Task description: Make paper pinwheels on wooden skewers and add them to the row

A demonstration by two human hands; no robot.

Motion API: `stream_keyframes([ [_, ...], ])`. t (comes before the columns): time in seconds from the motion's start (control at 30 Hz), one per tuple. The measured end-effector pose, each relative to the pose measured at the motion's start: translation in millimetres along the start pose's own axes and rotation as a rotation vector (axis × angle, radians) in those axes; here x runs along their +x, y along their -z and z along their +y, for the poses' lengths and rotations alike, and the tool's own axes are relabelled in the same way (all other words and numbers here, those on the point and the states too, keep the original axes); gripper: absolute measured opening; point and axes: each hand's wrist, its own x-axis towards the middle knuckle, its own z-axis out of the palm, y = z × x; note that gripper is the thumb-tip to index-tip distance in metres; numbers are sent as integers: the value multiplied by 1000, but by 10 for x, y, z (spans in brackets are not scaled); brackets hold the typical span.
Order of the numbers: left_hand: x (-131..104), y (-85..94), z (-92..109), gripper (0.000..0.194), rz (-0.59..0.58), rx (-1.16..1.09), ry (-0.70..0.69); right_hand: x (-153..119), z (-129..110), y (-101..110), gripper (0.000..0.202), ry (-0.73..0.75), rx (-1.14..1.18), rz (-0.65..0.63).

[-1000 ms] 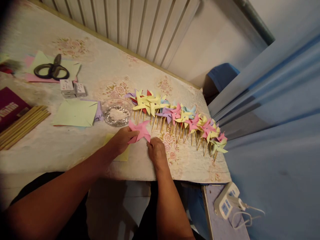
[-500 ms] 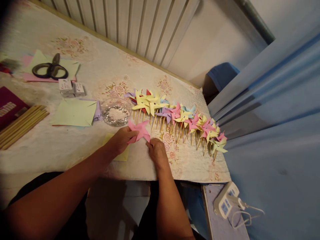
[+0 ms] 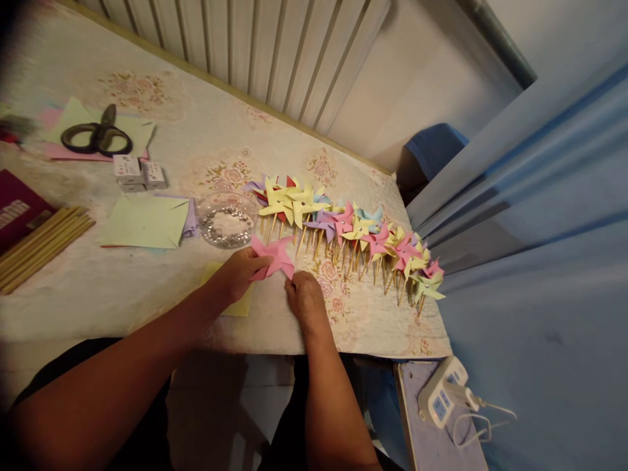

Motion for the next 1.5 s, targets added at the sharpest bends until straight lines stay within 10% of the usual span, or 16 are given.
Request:
stream_keyframes([
  [0.6,1,-26,-40,12,45,33,18,-8,-61,-47,12,-47,-139,-14],
  [0.9,39,-6,-88,13,65,74,-3,-45,229,353,13,-231,190,82],
  [1.1,7,-45,-117,11,40,110,-1,6,-252,449,10,-59,350,378],
  [1.5,-55,-114,-117,20,-34,59,-22,97,-345,142,13,-39,310,328],
])
